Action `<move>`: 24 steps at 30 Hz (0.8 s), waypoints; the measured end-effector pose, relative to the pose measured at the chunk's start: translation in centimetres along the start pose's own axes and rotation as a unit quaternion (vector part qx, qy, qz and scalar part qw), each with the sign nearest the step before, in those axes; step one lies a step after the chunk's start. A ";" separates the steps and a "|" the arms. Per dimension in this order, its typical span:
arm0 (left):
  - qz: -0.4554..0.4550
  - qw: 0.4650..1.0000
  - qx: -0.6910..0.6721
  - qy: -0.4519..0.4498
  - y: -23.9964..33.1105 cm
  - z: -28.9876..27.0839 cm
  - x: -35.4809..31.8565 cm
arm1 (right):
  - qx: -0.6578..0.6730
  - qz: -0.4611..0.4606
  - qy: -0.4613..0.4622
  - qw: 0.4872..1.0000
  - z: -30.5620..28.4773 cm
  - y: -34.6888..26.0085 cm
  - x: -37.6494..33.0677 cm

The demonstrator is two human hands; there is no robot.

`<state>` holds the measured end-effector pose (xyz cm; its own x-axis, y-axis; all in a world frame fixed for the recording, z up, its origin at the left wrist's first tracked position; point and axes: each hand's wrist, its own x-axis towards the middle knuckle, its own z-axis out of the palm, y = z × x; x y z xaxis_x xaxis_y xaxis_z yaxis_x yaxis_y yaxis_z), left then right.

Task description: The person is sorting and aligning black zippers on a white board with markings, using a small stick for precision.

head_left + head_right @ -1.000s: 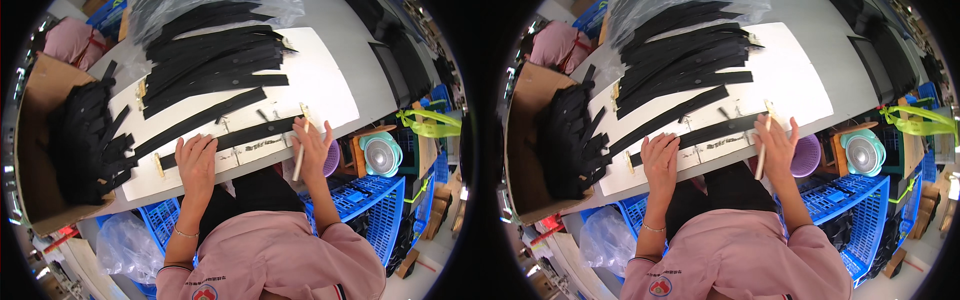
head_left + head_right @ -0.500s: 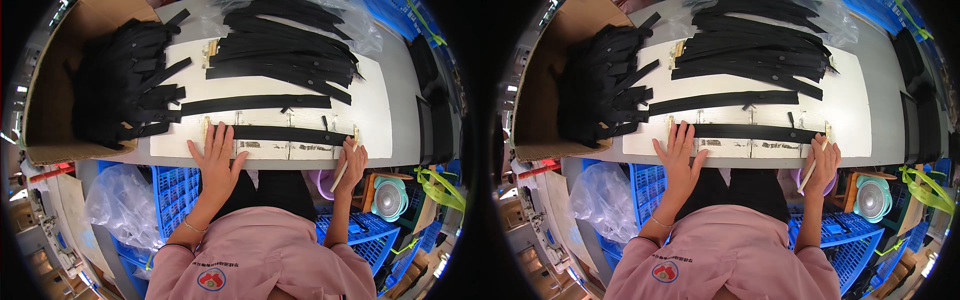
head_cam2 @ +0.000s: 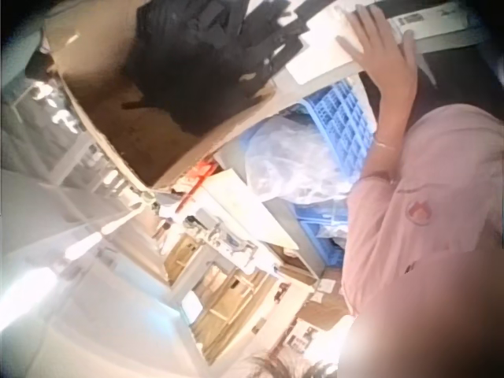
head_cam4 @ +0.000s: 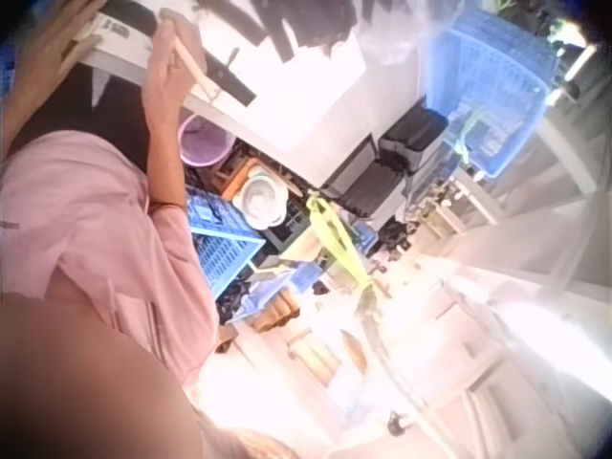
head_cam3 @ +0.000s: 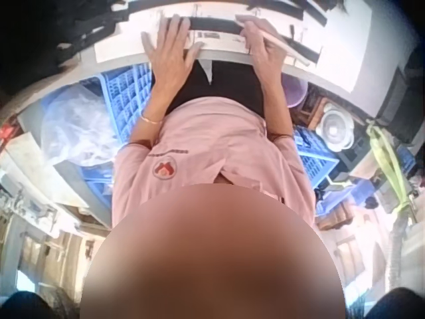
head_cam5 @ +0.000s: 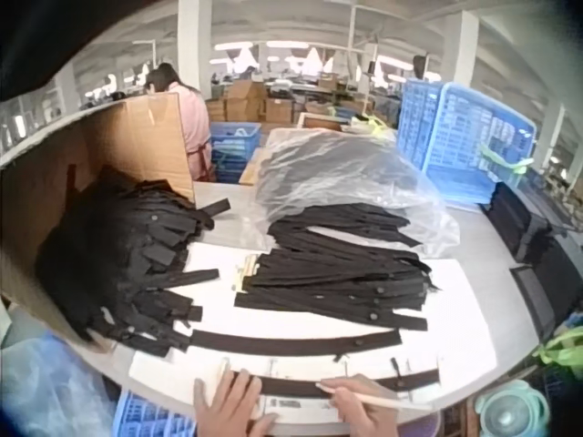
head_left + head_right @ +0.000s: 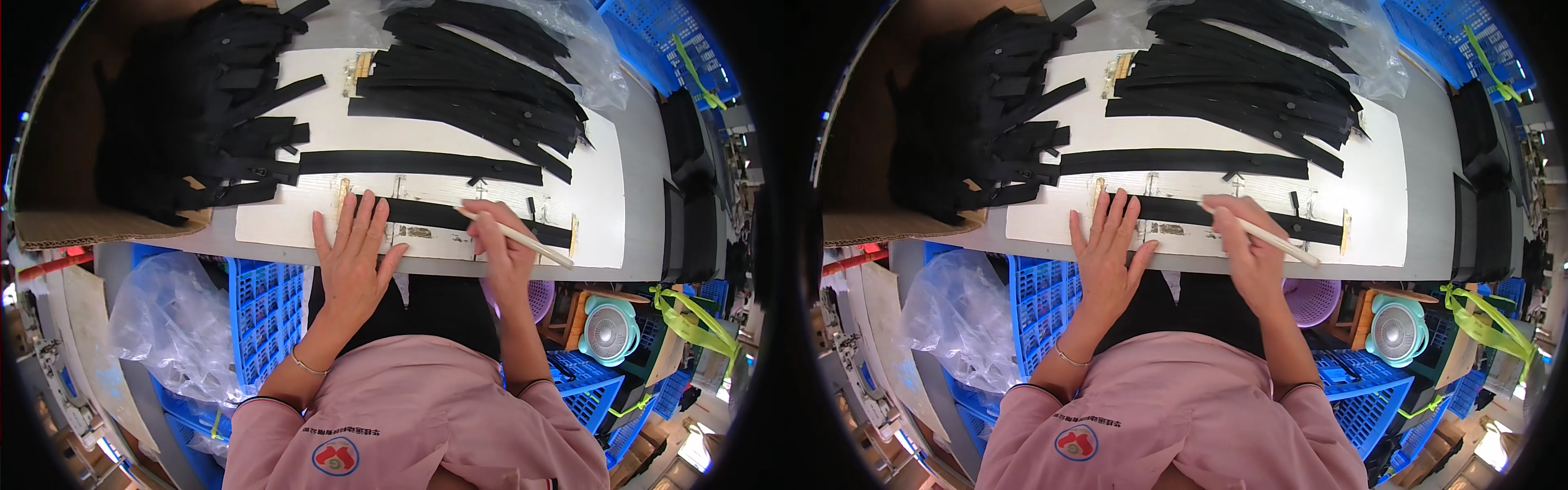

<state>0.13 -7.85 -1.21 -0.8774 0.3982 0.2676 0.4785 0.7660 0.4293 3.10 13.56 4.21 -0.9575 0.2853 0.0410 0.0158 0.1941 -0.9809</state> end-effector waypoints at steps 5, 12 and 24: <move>-0.002 1.000 -0.015 0.014 0.1 0.2 0.1 | 0.048 0.004 -0.032 0.998 5.3 2.4 2.4; 0.001 0.999 -0.026 0.034 -0.1 0.4 -0.1 | -0.035 -0.031 -0.035 0.998 6.2 2.9 2.4; 0.002 0.999 -0.022 0.032 0.0 0.3 -0.1 | -0.084 -0.055 -0.025 0.995 6.6 2.9 2.3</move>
<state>0.17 -7.68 -1.51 -0.8725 0.3661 0.3236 0.4836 0.7417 0.4648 -0.93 8.62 0.18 -0.9691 0.2075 0.1335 -0.0469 0.3764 -0.9253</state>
